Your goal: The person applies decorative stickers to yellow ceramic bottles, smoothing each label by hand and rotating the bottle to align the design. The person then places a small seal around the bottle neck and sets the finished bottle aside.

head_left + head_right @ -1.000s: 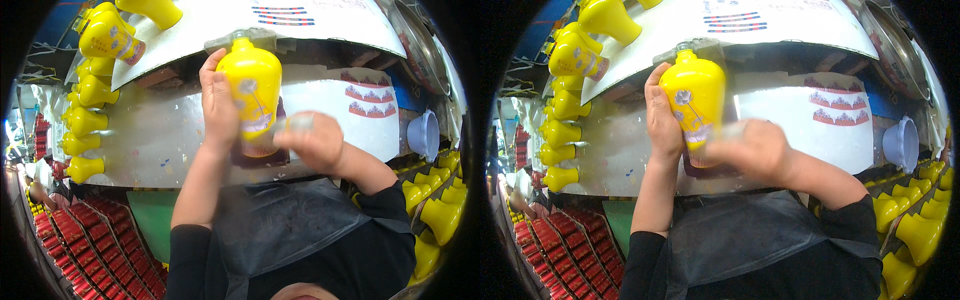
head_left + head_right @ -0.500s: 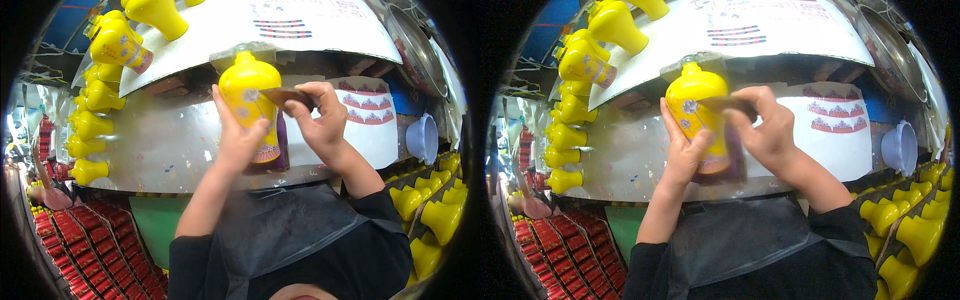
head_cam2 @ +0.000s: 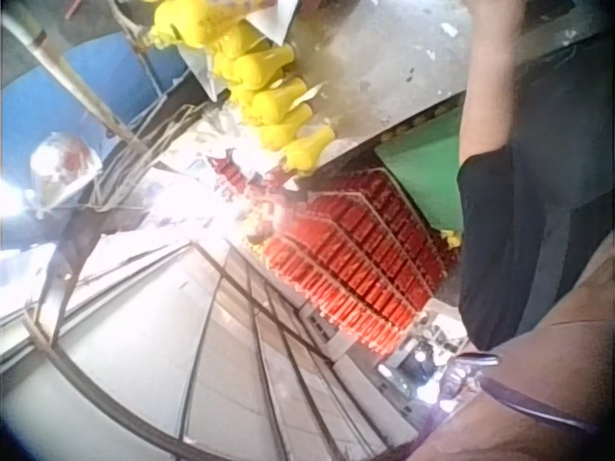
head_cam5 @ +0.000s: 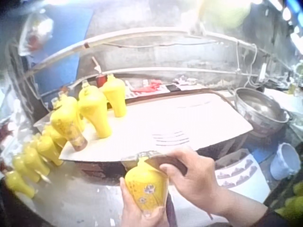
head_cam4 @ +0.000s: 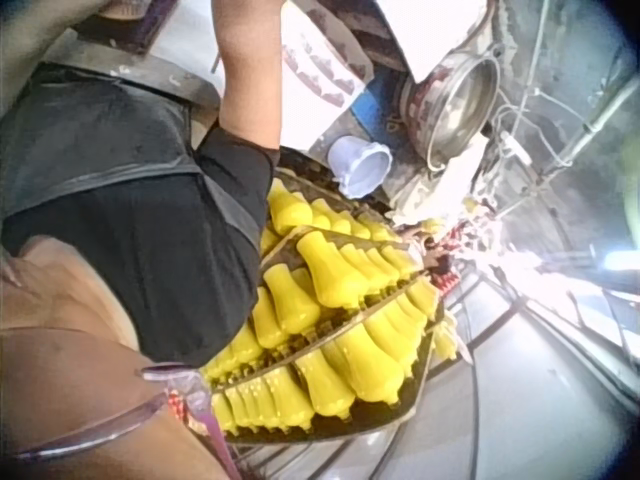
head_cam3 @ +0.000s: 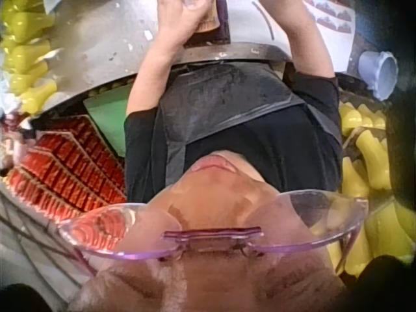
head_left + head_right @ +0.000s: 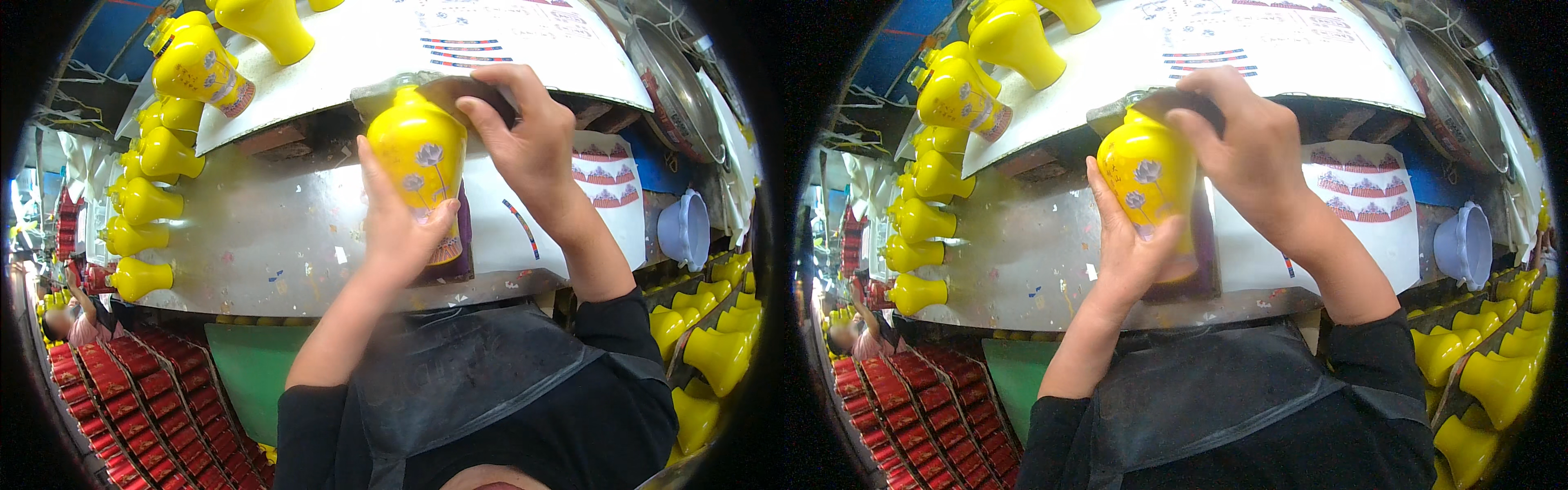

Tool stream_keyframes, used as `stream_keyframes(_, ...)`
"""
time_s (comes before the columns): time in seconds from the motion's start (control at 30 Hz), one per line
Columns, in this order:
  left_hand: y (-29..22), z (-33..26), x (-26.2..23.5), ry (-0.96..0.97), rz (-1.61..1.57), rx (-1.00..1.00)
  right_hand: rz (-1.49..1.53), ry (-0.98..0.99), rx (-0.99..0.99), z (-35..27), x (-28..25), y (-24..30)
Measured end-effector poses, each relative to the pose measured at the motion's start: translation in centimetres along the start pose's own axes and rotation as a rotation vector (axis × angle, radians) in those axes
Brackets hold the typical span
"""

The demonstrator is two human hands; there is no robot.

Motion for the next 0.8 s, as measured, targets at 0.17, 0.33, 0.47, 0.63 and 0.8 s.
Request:
stream_keyframes(0.17, 0.8, 0.3, 0.2, 0.028, -0.704, -0.059, 0.062, -0.032, -0.208, -6.8, 0.2, 1.4)
stream_keyframes(0.33, -0.7, 0.8, 0.3, 0.201, -0.927, -0.066, 0.377, 0.078, -0.165, -12.2, 0.6, 3.0)
stream_keyframes(0.47, -2.4, 0.5, -0.2, 0.246, -0.937, -0.167, 0.543, 0.049, 0.301, -10.5, 0.8, 0.2)
stream_keyframes(0.63, -3.0, -0.1, -0.8, 0.295, -0.936, -0.174, 0.352, -0.035, 0.173, -9.2, 0.4, 1.8)
stream_keyframes(0.8, -2.0, -0.3, -0.9, 0.23, -0.909, -0.024, 0.289, 0.103, -0.132, -9.1, 0.4, 4.2)
Point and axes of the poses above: each hand's wrist, its own z-axis towards the middle knuckle, its own x-axis out of the palm, y = z × x, the point moved 5 cm from there along z, towards the middle knuckle, and after that the axes turned 3 degrees about -z, right-handed, at the moved point
